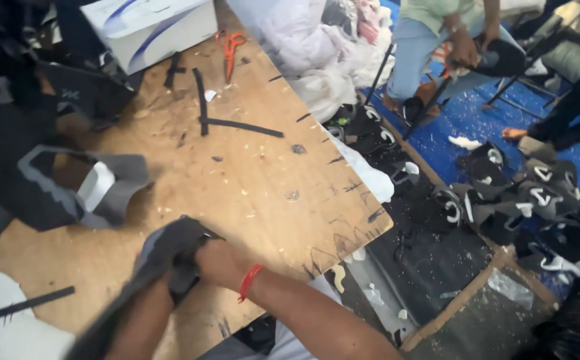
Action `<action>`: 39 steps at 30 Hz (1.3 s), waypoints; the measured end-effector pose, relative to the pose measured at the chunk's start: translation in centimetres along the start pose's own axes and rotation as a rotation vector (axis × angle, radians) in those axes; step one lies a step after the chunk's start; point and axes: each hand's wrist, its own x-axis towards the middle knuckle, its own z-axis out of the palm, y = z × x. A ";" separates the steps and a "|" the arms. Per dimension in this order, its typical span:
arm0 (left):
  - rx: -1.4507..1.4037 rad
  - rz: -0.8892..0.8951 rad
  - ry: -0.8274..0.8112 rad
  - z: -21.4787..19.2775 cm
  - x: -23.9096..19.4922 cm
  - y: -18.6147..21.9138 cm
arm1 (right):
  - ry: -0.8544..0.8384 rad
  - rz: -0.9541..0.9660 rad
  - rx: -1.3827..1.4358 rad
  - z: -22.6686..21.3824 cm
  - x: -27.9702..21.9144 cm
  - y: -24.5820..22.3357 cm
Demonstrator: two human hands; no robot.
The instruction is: The person inserts a white foam insert into a black shoe upper and repeatedly presses and adjusts the edges to fit the insert inside. The person handles multiple shoe uppers one at a time, turning them over and smoothing the seams while working at a wooden table.
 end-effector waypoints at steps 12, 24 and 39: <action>0.012 0.163 0.405 -0.1 -2.0 2.2 | -0.032 -0.046 0.193 -2.7 -1.1 -0.6; -0.301 0.132 0.388 3.7 1.1 1.2 | 0.124 0.064 0.159 -4.5 -1.8 -2.0; -0.171 0.233 0.396 -2.5 0.1 3.2 | -0.039 -0.034 -0.103 -6.3 -1.2 -2.4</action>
